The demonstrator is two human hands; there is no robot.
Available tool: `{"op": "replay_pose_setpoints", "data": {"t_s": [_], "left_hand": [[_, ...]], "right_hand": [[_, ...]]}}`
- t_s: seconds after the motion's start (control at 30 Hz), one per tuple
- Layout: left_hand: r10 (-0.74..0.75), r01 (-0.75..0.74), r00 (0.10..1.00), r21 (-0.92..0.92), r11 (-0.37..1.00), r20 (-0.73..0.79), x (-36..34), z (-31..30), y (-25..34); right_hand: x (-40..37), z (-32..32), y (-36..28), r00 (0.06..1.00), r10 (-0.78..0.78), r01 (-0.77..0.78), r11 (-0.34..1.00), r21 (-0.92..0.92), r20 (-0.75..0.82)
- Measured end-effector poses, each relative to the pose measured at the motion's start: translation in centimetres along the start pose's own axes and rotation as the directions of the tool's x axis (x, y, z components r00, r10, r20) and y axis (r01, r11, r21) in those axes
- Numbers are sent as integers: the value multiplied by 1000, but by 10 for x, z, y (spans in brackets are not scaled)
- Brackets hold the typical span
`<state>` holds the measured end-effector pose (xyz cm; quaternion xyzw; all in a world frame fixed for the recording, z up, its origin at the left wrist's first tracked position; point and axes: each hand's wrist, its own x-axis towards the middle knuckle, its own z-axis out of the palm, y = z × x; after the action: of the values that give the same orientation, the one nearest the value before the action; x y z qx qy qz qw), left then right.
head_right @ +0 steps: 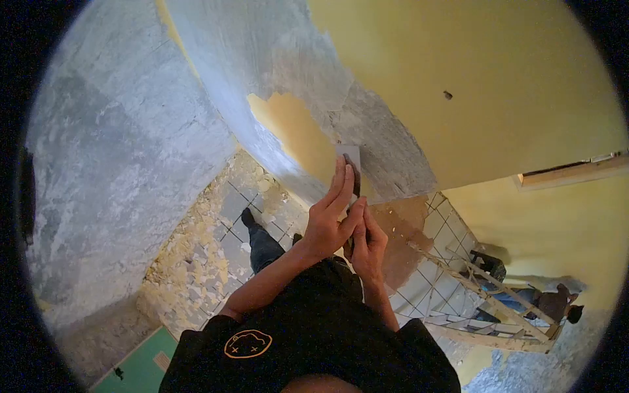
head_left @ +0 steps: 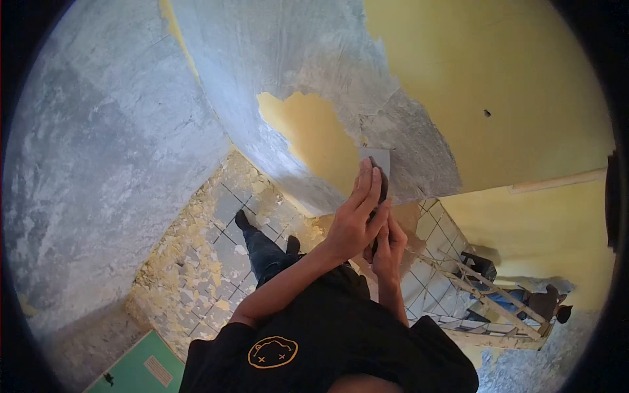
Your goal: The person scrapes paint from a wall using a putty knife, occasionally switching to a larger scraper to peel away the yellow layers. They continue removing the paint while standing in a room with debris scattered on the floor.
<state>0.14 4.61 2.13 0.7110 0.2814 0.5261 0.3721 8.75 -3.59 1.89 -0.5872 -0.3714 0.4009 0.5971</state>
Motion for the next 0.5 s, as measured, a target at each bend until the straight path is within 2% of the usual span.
{"op": "replay_pose_setpoints", "data": {"t_s": [0.17,0.27,0.37,0.5], "left_hand": [[32,-32,999,19,999,-33,-4,5,4],[20,-19,998,23,1000,-64,-4,5,4],[19,-16,995,39,999,-93,1,3,1],[42,-38,996,62,997,-77,8,3,-2]], "right_hand": [[-1,-10,-1,999,13,-14,999,32,47],[5,-10,3,999,-25,28,998,-56,45],[7,-11,8,997,-19,17,1000,26,79],[9,1,-1,1000,-12,11,999,-33,-19]]}}
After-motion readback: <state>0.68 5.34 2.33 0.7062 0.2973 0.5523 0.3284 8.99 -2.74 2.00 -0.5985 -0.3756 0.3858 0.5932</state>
